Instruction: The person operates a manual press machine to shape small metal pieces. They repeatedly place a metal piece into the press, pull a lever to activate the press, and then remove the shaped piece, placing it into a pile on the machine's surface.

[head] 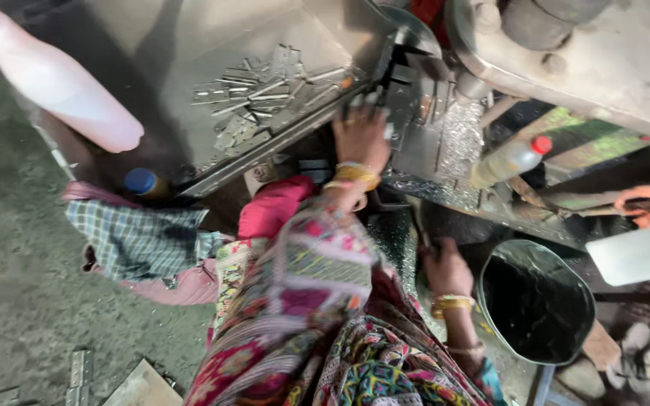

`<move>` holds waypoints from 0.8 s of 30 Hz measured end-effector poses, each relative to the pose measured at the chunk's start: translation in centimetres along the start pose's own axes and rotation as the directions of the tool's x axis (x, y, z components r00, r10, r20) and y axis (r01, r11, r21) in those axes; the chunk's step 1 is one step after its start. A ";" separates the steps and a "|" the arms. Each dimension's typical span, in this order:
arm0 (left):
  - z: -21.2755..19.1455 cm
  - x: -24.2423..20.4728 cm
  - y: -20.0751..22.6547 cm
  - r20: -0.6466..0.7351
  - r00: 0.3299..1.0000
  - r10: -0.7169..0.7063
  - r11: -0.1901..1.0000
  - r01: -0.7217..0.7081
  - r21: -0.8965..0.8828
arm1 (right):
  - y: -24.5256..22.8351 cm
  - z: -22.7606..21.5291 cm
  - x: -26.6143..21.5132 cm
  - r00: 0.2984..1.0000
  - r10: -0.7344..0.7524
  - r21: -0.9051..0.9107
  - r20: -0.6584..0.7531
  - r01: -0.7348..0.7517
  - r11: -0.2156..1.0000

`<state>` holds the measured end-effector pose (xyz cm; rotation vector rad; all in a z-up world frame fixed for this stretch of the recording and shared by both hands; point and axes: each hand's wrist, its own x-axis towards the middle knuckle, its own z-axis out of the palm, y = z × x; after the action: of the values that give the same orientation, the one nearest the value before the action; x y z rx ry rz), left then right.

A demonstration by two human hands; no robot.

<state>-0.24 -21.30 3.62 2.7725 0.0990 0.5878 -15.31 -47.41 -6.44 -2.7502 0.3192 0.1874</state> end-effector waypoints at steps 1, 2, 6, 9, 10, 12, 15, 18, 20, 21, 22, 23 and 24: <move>-1.0 -0.8 -2.8 0.101 0.985 -0.142 0.990 0.141 0.013 | -0.9 -2.0 -0.3 0.990 -0.058 0.081 -0.129 0.069 0.994; -1.9 -1.8 -6.0 0.209 0.940 -0.270 0.963 0.269 0.034 | -1.7 -3.8 -0.9 0.962 -0.086 0.154 -0.259 0.129 0.980; -4.2 -4.7 -18.2 -0.345 0.831 -0.437 0.814 0.528 0.242 | -5.3 -8.7 -1.8 0.879 -0.241 0.064 -0.412 0.291 0.955; -5.1 -5.2 -23.0 -0.254 0.751 -0.610 0.678 0.660 0.324 | -7.2 -9.9 -1.9 0.853 -0.288 0.019 -0.436 0.329 0.944; -5.1 -5.1 -23.5 -0.214 0.728 -0.652 0.670 0.685 0.287 | -7.3 -10.0 -2.0 0.844 -0.295 0.018 -0.448 0.339 0.941; -5.1 -5.0 -23.5 -0.123 0.674 -0.728 0.643 0.734 0.219 | -7.1 -9.9 -2.1 0.851 -0.279 0.042 -0.445 0.331 0.943; -5.9 -4.9 -23.1 -0.098 0.711 -0.697 0.685 0.700 0.201 | -6.7 -9.7 -2.1 0.882 -0.233 0.091 -0.410 0.294 0.951; -7.1 -4.7 -22.1 -0.160 0.755 -0.636 0.710 0.654 0.259 | -6.7 -9.6 -2.1 0.898 -0.215 0.095 -0.384 0.270 0.958; -7.7 -5.0 -20.6 -0.289 0.800 -0.526 0.803 0.579 0.140 | -6.7 -9.7 -2.1 0.916 -0.188 0.115 -0.355 0.243 0.963; -7.9 -5.0 -19.5 -0.355 0.808 -0.471 0.844 0.529 0.085 | -6.7 -9.9 -2.1 0.923 -0.179 0.106 -0.340 0.227 0.968; -8.1 -4.7 -18.4 -0.358 0.813 -0.460 0.877 0.478 -0.041 | -6.9 -9.9 -2.0 0.931 -0.169 0.099 -0.325 0.211 0.972; -8.1 -4.3 -16.9 -0.361 0.817 -0.449 0.894 0.417 -0.166 | -7.2 -9.9 -1.9 0.938 -0.158 0.093 -0.309 0.196 0.976; -7.8 -4.3 -15.2 -0.357 0.824 -0.440 0.891 0.351 -0.288 | -7.1 -9.8 -2.0 0.936 -0.166 0.081 -0.311 0.200 0.976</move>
<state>-7.42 -5.17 4.07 2.2789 0.6546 0.9918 -14.64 -44.23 5.36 -2.6729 0.1439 -0.2955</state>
